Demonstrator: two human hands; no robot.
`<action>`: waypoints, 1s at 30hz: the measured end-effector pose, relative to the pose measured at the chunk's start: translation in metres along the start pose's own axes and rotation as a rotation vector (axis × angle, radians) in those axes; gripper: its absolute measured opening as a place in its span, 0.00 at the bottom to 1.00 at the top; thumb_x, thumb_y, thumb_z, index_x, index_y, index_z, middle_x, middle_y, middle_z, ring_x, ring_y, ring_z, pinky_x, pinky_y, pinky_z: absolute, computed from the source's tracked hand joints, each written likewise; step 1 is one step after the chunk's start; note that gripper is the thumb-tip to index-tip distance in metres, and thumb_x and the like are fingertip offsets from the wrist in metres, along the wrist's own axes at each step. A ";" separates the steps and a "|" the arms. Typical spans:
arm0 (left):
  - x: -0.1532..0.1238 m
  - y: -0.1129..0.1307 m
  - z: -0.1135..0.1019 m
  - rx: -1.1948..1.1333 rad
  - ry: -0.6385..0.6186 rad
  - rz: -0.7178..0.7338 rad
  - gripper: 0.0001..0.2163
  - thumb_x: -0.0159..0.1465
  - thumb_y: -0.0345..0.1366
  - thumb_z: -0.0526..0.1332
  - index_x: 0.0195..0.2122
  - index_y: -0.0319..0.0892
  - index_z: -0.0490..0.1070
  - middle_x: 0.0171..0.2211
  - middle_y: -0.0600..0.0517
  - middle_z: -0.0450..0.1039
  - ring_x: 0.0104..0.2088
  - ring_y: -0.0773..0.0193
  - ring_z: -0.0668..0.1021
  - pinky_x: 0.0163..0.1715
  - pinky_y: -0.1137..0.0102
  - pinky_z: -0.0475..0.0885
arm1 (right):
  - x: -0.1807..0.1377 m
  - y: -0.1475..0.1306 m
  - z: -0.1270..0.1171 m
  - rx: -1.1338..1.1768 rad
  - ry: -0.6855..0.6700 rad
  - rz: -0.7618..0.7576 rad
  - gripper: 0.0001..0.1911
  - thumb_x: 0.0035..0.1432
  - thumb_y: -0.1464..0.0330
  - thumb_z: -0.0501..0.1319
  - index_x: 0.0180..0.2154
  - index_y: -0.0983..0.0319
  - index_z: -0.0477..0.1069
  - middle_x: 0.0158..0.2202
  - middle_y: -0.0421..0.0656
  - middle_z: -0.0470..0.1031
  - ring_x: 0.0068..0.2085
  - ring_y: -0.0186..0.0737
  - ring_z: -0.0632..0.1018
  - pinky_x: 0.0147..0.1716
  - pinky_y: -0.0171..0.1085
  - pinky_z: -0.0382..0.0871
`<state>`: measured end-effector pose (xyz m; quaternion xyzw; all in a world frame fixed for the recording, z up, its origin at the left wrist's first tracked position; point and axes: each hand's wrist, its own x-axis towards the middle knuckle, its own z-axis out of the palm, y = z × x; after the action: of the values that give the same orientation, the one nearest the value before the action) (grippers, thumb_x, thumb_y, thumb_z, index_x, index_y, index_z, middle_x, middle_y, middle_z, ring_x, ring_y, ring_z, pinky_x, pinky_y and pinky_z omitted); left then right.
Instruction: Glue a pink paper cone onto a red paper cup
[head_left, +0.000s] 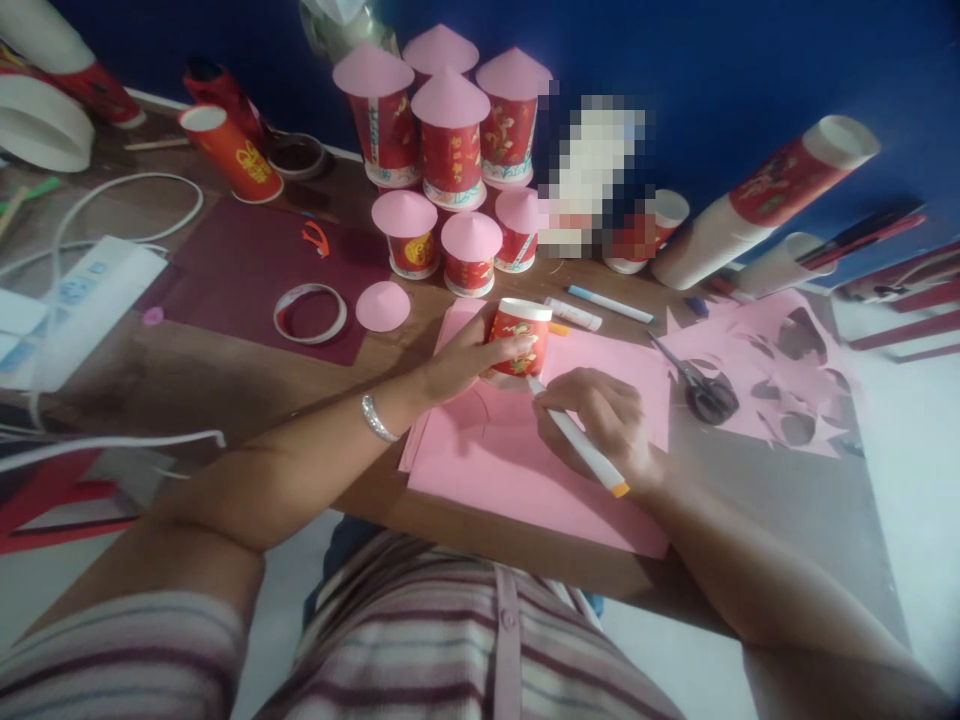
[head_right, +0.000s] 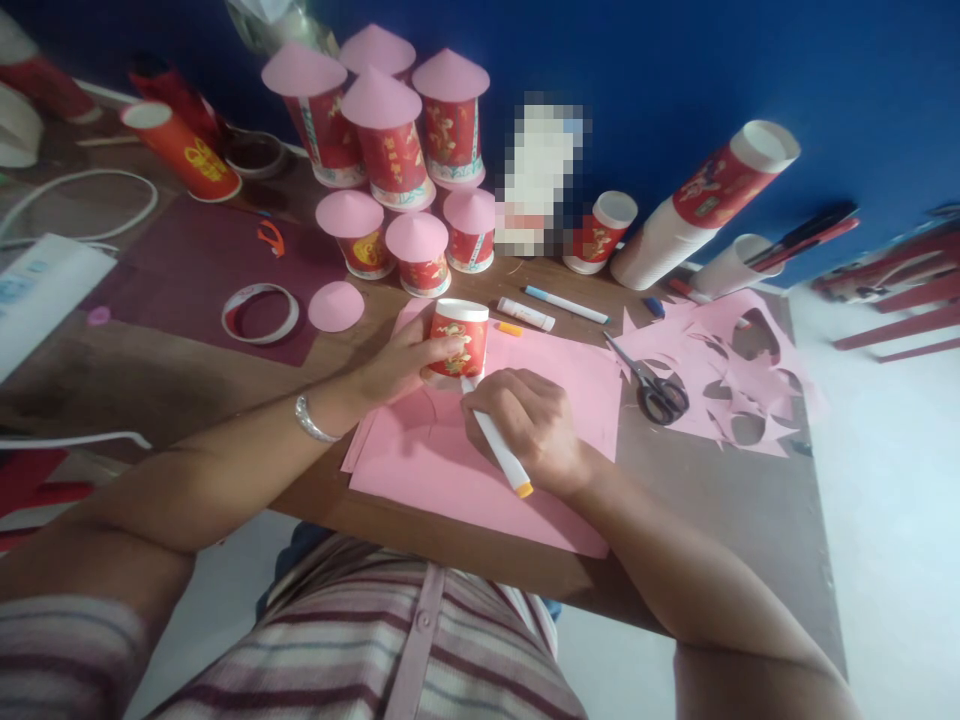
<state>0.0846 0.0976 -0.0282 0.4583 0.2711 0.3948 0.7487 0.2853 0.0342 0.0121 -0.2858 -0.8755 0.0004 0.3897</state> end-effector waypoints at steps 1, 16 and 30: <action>0.000 0.000 0.000 -0.004 0.000 -0.007 0.20 0.65 0.44 0.72 0.53 0.43 0.69 0.41 0.51 0.76 0.40 0.65 0.81 0.38 0.71 0.79 | 0.000 0.000 0.000 -0.001 0.001 -0.001 0.12 0.63 0.80 0.62 0.43 0.59 0.67 0.30 0.39 0.75 0.30 0.36 0.77 0.28 0.35 0.72; -0.001 0.001 0.001 -0.050 -0.023 -0.052 0.23 0.65 0.45 0.72 0.56 0.43 0.68 0.39 0.51 0.77 0.30 0.70 0.80 0.33 0.73 0.80 | -0.003 0.003 0.001 0.008 0.033 0.027 0.11 0.62 0.80 0.62 0.41 0.59 0.69 0.30 0.39 0.76 0.29 0.37 0.77 0.29 0.36 0.73; 0.000 0.002 0.003 -0.035 0.035 0.005 0.23 0.63 0.44 0.72 0.55 0.44 0.69 0.49 0.48 0.77 0.46 0.61 0.82 0.42 0.68 0.81 | -0.002 -0.001 0.002 -0.005 0.018 0.025 0.13 0.61 0.81 0.64 0.41 0.59 0.67 0.29 0.39 0.75 0.29 0.37 0.77 0.28 0.35 0.73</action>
<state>0.0865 0.0971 -0.0254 0.4390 0.2762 0.4091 0.7507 0.2847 0.0331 0.0101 -0.2976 -0.8683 0.0005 0.3968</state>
